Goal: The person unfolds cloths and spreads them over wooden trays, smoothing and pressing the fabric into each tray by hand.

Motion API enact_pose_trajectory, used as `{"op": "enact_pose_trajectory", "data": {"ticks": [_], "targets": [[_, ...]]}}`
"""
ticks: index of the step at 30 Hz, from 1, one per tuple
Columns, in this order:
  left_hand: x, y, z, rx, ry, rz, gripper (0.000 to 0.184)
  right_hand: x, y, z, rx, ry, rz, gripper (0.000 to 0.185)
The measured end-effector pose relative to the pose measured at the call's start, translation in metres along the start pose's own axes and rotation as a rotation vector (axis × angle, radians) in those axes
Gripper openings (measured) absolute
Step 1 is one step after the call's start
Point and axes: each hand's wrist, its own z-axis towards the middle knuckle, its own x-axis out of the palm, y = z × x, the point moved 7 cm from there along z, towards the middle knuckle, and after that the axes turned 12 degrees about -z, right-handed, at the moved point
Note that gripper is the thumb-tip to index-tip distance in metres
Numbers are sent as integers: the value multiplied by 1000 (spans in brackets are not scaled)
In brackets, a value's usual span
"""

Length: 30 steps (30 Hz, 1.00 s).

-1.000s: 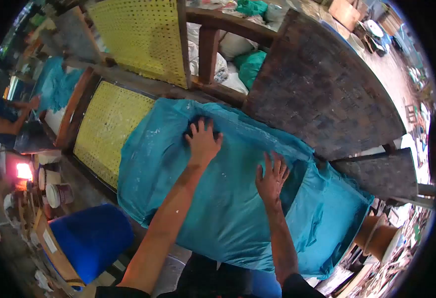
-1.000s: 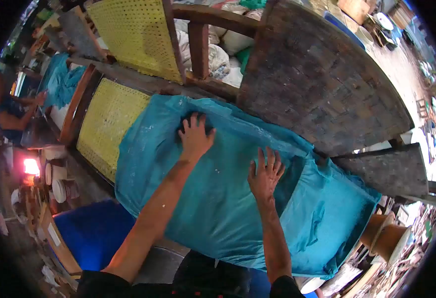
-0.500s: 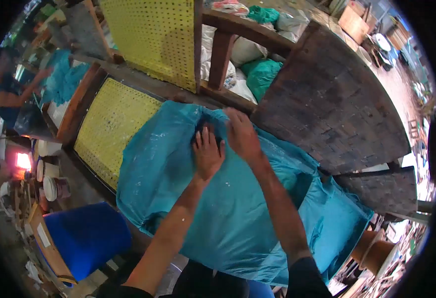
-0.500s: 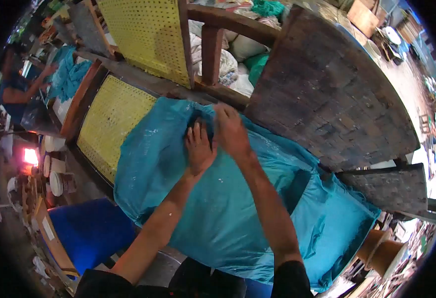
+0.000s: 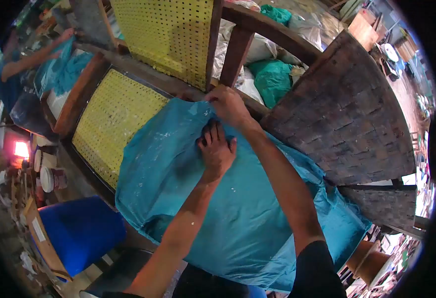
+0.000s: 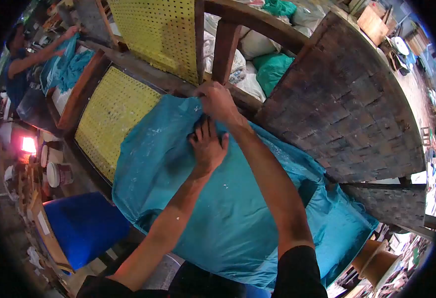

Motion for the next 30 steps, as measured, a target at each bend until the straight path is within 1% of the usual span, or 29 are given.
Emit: {"op": "enact_pose_trajectory", "data": {"ticks": [1,3,4,6,7,9,10,11,12,13,15,16,18,19,21,22,24,25,27,28,30], "targets": [[-2,-3,2,4,5,2,74,0,3,2,6,-3,2,23],[0,-3,6,-79,108,22,74,-11,-4,6,183,-130,84,23],[-2,-6,10,-71,115,22,74,-16,0,7,193,-134,83,23],[0,-4,14,-152,241,58,76,-40,1,2,220,-211,31,17],[1,-6,15,-132,253,51,76,-57,4,-9,239,-220,19,17],[-1,-4,16,-140,217,49,70,-99,27,-48,194,-389,128,18],[-4,-5,15,-130,224,40,70,-111,34,-77,248,-390,66,19],[-10,-7,15,-113,189,-58,68,-123,43,-108,299,-393,3,21],[-16,-8,14,-96,156,-154,66,-129,51,-143,361,-365,-35,24],[-16,-7,13,-85,165,-160,66,-128,59,-179,426,-337,-71,26],[-29,-18,9,152,-23,-302,58,-106,61,-241,546,-226,-155,34],[-27,-16,6,156,-21,-305,58,-93,62,-257,550,-228,-158,34],[-12,-24,-5,302,229,-438,47,-64,67,-268,496,-176,-236,41],[-15,-27,-6,307,233,-434,47,-58,64,-261,500,-181,-233,41],[-10,-41,-16,437,399,-193,43,-42,57,-239,480,-76,-500,48],[-4,-40,-19,440,403,-190,43,-31,53,-239,485,-78,-498,48],[1,-37,-20,488,315,-143,44,-7,37,-243,563,-12,-596,53],[-1,-38,-22,494,324,-144,44,-7,39,-242,574,-11,-595,53],[2,-42,-21,499,381,36,45,-15,40,-243,584,-14,-522,57],[1,-49,-22,531,386,19,45,-25,36,-251,610,-27,-543,57],[3,-50,-31,492,406,19,45,-30,34,-267,533,51,-478,58]]}}
